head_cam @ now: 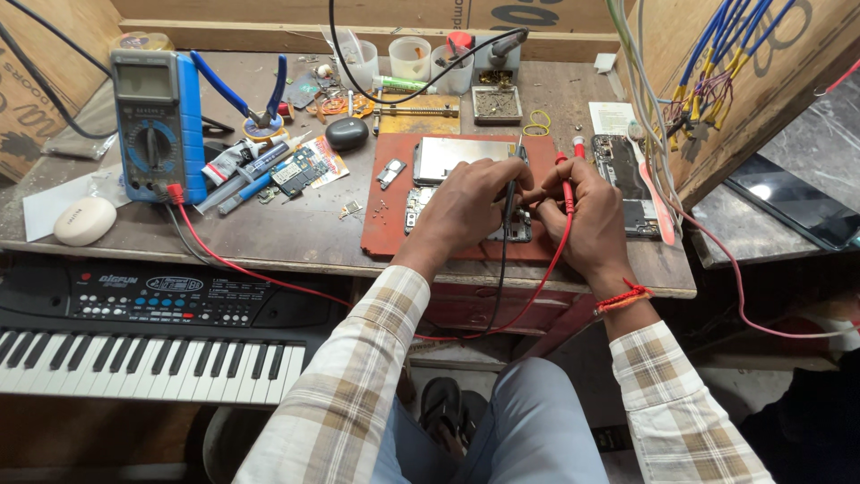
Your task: The person uses a multimeter to test points on a disassembled mobile phone motherboard. They systematically move the multimeter probes across different components on the board while seated at a workbench.
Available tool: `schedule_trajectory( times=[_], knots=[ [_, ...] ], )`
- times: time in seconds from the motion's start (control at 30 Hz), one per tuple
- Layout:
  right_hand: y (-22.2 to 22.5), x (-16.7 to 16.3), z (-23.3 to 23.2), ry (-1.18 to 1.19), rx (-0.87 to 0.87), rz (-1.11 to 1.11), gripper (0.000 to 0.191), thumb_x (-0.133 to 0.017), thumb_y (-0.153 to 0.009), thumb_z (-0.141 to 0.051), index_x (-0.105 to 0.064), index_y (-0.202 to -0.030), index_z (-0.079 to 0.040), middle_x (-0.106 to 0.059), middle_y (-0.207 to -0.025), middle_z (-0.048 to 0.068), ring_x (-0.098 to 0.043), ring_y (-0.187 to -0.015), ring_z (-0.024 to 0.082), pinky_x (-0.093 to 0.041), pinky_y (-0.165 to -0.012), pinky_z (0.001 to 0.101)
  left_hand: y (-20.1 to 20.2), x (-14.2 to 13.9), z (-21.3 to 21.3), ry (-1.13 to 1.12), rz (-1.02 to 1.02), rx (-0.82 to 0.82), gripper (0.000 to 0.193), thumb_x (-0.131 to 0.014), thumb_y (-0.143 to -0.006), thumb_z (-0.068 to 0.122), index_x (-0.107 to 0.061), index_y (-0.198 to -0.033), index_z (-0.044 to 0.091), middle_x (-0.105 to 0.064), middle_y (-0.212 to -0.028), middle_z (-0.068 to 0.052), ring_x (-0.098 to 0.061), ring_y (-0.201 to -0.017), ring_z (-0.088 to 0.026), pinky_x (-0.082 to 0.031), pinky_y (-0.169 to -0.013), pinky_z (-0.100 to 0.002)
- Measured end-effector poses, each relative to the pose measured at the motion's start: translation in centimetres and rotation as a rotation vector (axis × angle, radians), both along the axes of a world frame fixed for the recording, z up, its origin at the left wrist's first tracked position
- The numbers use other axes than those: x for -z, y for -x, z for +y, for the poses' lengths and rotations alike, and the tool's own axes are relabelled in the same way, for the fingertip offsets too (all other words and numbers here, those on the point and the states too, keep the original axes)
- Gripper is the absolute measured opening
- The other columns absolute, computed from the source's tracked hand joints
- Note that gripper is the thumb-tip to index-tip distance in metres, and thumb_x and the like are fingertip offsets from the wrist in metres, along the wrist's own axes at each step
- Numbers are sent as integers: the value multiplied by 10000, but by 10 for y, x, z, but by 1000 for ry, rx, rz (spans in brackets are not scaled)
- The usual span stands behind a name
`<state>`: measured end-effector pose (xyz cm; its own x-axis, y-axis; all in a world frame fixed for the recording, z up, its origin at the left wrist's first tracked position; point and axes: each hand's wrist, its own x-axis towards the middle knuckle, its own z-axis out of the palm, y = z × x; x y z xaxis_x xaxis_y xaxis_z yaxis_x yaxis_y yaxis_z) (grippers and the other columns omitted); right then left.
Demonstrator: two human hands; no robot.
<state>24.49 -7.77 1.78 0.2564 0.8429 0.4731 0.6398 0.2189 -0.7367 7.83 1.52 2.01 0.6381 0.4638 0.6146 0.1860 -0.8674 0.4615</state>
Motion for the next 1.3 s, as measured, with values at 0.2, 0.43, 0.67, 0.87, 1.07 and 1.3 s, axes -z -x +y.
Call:
schedule_trajectory(
  times=[0.2, 0.43, 0.67, 0.87, 1.07, 1.3],
  knots=[
    [1, -3, 0, -12, -8, 16, 72, -633, -862, -15, -626, -934, -14, -791, -899, 95, -777, -832, 144, -605, -736, 284, -2, 4, 3, -1, -29, -45, 270, -690, -817, -42, -632, -1055, 71, -742, -961, -119, -703, -945, -349, -527, -780, -450],
    [0, -2, 1, -46, -27, 90, 52, -609, -878, 30, -580, -911, 1, -779, -865, 125, -792, -850, 172, -656, -757, 296, -2, 5, 4, 103, -80, -11, 294, -792, -822, 84, -591, -1036, 71, -693, -944, -95, -696, -902, -292, -541, -784, -418],
    [1, -3, 0, -64, -39, 32, 66, -614, -874, 47, -580, -910, 3, -776, -862, 122, -789, -865, 179, -646, -765, 305, -3, 4, 3, 106, -62, -38, 308, -813, -829, 113, -594, -1041, 74, -693, -938, -96, -691, -893, -287, -539, -784, -418],
    [0, -3, 0, -57, -51, 26, 62, -611, -877, 35, -580, -915, -3, -782, -875, 114, -787, -866, 171, -634, -756, 298, -5, 6, 6, 127, -48, -43, 324, -823, -813, 138, -593, -1033, 74, -694, -945, -100, -695, -879, -285, -542, -776, -415],
    [-1, -3, 0, -47, -43, 16, 66, -601, -866, 36, -588, -917, -4, -785, -886, 115, -781, -834, 163, -626, -743, 295, -7, 8, 8, 75, -55, -43, 322, -814, -813, 120, -589, -1040, 74, -701, -930, -113, -694, -912, -308, -540, -796, -429],
    [0, -3, 0, -53, -49, 56, 56, -602, -881, 42, -577, -918, 7, -785, -885, 116, -788, -862, 171, -645, -760, 303, -2, 3, 4, 170, -45, -4, 245, -758, -835, 76, -599, -1022, 73, -713, -949, -91, -719, -892, -277, -562, -787, -404]
  ],
)
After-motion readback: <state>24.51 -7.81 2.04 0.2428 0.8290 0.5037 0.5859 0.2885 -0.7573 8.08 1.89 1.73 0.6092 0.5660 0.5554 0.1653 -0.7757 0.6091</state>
